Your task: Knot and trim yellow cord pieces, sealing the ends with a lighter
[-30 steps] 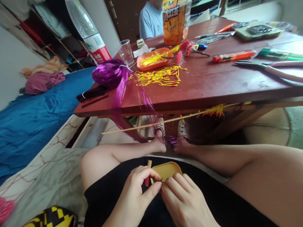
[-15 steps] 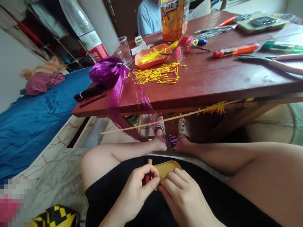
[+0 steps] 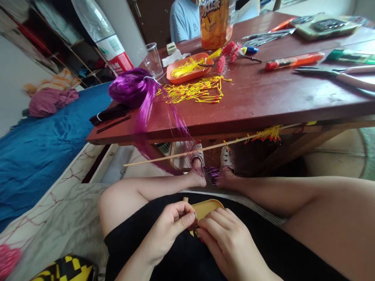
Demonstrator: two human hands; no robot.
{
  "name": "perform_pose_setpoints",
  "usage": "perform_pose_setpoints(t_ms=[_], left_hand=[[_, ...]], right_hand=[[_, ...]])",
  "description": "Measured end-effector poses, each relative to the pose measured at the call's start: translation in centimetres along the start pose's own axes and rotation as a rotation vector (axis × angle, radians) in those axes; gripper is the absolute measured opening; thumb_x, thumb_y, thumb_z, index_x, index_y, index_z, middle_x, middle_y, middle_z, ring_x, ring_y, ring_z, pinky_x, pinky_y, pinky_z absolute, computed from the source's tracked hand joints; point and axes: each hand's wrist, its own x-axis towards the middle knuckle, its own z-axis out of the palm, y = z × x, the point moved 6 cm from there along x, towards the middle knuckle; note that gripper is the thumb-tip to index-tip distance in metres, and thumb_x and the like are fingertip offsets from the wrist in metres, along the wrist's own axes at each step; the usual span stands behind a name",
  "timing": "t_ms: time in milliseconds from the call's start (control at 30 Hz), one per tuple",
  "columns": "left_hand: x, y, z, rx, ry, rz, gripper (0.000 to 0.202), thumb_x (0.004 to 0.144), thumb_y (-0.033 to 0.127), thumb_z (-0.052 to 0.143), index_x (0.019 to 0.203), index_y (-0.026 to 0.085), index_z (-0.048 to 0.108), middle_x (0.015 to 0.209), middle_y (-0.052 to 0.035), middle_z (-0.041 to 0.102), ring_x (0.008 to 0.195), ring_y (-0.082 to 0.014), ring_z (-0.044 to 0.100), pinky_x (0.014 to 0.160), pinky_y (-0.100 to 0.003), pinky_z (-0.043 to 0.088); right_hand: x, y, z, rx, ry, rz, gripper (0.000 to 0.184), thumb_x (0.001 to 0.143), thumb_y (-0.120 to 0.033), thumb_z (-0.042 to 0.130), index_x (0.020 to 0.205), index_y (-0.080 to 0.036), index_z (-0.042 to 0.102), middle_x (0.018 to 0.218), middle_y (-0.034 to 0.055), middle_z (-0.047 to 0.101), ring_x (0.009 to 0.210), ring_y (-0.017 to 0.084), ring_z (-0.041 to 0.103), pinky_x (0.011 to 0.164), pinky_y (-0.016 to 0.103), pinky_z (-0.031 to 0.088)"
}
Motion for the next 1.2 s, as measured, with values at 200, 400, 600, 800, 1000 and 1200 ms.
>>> perform_pose_setpoints(t_ms=[200,400,600,800,1000,1200], left_hand=[[-0.2,-0.8,0.1,-0.131,0.118,-0.04,0.023,0.066,0.032,0.069,0.065,0.014,0.055,0.059,0.0032,0.048,0.058,-0.0093,0.04,0.057,-0.021,0.032],[-0.3,-1.6,0.7,-0.293,0.175,-0.083,0.022,0.067,0.032,0.067,0.065,0.014,0.054,0.058,0.003,0.049,0.055,-0.0095,0.042,0.055,-0.022,0.031],[-0.5,-1.3,0.8,-0.19,0.179,-0.063,0.022,0.07,0.032,0.062,0.064,0.014,0.05,0.055,0.0043,0.043,0.051,-0.0082,0.035,0.051,-0.021,0.028],[-0.5,-1.2,0.9,-0.136,0.121,-0.037,0.019,0.073,0.031,0.059,0.067,0.015,0.049,0.058,0.0044,0.042,0.053,-0.0085,0.034,0.051,-0.02,0.028],[-0.8,-0.4,0.7,0.015,0.223,0.072,0.017,0.077,0.025,0.054,0.064,0.017,0.049,0.06,0.0033,0.044,0.056,-0.0096,0.039,0.052,-0.019,0.033],[-1.9,1.3,0.9,0.434,0.436,0.374,0.021,0.083,0.019,0.048,0.063,0.017,0.051,0.057,0.0028,0.049,0.052,-0.0102,0.044,0.051,-0.02,0.034]], right_hand=[[-0.2,0.1,0.1,-0.006,0.099,0.006,0.017,0.086,-0.012,0.045,0.078,-0.02,0.057,0.064,0.0019,0.061,0.058,0.016,0.055,0.055,0.027,0.045],[-0.9,1.2,0.5,0.152,0.123,0.169,0.006,0.084,-0.017,0.054,0.084,-0.022,0.058,0.069,-0.0003,0.062,0.06,0.013,0.059,0.054,0.02,0.048],[-0.9,1.2,0.4,0.207,0.159,0.185,0.007,0.082,-0.016,0.056,0.083,-0.023,0.058,0.066,-0.0023,0.061,0.057,0.011,0.059,0.052,0.018,0.047],[-1.2,1.2,0.6,0.217,0.14,0.177,0.008,0.083,-0.015,0.055,0.084,-0.022,0.058,0.067,-0.002,0.06,0.058,0.011,0.059,0.054,0.018,0.047],[-0.5,0.8,0.4,0.204,0.159,0.154,0.009,0.085,-0.015,0.051,0.081,-0.021,0.056,0.067,-0.0008,0.058,0.059,0.011,0.057,0.055,0.018,0.046],[-0.8,1.4,1.5,0.366,0.103,0.301,0.012,0.088,-0.021,0.045,0.08,-0.022,0.054,0.069,-0.0013,0.058,0.06,0.011,0.057,0.056,0.018,0.045]])
